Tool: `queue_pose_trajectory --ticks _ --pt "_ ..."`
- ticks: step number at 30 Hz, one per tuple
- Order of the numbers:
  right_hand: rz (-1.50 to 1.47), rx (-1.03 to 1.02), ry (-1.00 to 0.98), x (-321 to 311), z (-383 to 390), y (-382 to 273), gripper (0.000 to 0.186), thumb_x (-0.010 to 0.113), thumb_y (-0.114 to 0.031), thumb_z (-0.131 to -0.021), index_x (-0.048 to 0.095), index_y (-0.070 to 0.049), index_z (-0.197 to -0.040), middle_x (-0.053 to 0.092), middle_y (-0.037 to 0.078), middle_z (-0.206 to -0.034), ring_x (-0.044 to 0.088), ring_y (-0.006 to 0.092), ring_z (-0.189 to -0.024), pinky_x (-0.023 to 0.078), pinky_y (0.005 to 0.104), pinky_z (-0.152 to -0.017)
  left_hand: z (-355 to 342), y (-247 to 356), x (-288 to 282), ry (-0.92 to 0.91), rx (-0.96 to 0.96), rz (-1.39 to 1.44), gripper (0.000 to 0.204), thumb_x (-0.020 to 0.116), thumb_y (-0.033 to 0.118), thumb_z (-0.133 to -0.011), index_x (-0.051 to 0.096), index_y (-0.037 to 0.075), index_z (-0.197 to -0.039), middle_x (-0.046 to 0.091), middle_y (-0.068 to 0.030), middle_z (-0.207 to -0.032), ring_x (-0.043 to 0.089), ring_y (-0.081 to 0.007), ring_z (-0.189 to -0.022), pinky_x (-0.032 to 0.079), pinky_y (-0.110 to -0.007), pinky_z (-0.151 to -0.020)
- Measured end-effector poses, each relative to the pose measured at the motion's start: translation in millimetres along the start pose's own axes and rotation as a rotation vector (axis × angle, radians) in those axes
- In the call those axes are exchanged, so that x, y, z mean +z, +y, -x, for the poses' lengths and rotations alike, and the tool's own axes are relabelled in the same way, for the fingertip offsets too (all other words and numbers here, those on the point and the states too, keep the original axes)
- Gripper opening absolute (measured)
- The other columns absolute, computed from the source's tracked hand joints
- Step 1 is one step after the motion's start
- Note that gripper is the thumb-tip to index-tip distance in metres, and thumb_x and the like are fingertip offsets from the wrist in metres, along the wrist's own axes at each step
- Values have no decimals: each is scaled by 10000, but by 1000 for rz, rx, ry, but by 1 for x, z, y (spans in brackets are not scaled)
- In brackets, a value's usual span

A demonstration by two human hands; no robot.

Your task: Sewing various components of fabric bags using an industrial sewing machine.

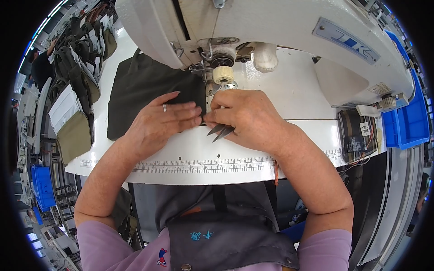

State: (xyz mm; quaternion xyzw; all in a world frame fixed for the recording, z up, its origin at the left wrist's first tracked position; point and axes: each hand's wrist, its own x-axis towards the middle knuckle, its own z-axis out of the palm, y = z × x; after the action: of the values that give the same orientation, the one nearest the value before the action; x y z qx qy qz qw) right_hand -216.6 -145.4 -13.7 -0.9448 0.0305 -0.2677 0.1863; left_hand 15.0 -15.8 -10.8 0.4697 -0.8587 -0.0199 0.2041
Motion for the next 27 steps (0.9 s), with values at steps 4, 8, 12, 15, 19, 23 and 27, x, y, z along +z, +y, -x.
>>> queue_pose_trajectory --ticks 4,8,12,15,19,23,27 --pt "82 159 -44 1 0 2 275 797 -102 -715 777 -132 -988 666 24 -916 686 243 -860 561 382 -685 -7 -21 2 29 42 -29 410 608 9 -828 757 110 -1197 733 -60 -1252 650 -217 -1257 414 -481 -1172" --pt "246 242 -86 2 -1 7 458 800 -133 -734 751 -180 -1188 664 60 -944 680 266 -880 563 399 -715 -18 -36 6 53 6 -49 435 618 -40 -800 771 114 -1177 739 -54 -1242 653 -213 -1250 417 -491 -1169" --pt "338 308 -130 3 -4 4 523 783 -146 -778 701 -203 -1291 603 39 -1054 676 242 -787 539 390 -674 -26 -47 6 41 -54 -126 406 628 -27 -855 773 169 -1180 741 -16 -1229 643 -167 -1253 390 -439 -1222" --pt "360 315 -138 4 -5 5 573 782 -182 -792 666 -222 -1352 583 49 -1071 668 249 -768 536 400 -684 -32 -55 8 46 -124 -126 414 623 -43 -867 773 181 -1182 740 -13 -1231 639 -160 -1259 387 -434 -1228" --pt "366 334 -165 2 -4 6 546 763 -228 -833 650 -223 -1367 583 55 -1069 673 249 -745 533 404 -691 -36 -51 4 24 -119 -112 413 603 -50 -886 770 177 -1188 741 -17 -1228 636 -159 -1262 387 -429 -1228" --pt "338 313 -107 2 -4 3 462 790 -209 -813 710 -163 -1266 633 90 -971 681 251 -883 572 388 -727 -35 -48 7 56 -111 -158 445 578 -84 -839 772 133 -1176 750 -56 -1199 660 -200 -1224 423 -426 -1175" --pt "359 361 -156 1 -7 0 463 789 -203 -809 709 -160 -1263 634 85 -992 683 249 -887 571 385 -722 -30 -37 9 57 -138 -177 474 521 -82 -834 734 66 -1231 727 -126 -1242 654 -261 -1236 417 -453 -1167"
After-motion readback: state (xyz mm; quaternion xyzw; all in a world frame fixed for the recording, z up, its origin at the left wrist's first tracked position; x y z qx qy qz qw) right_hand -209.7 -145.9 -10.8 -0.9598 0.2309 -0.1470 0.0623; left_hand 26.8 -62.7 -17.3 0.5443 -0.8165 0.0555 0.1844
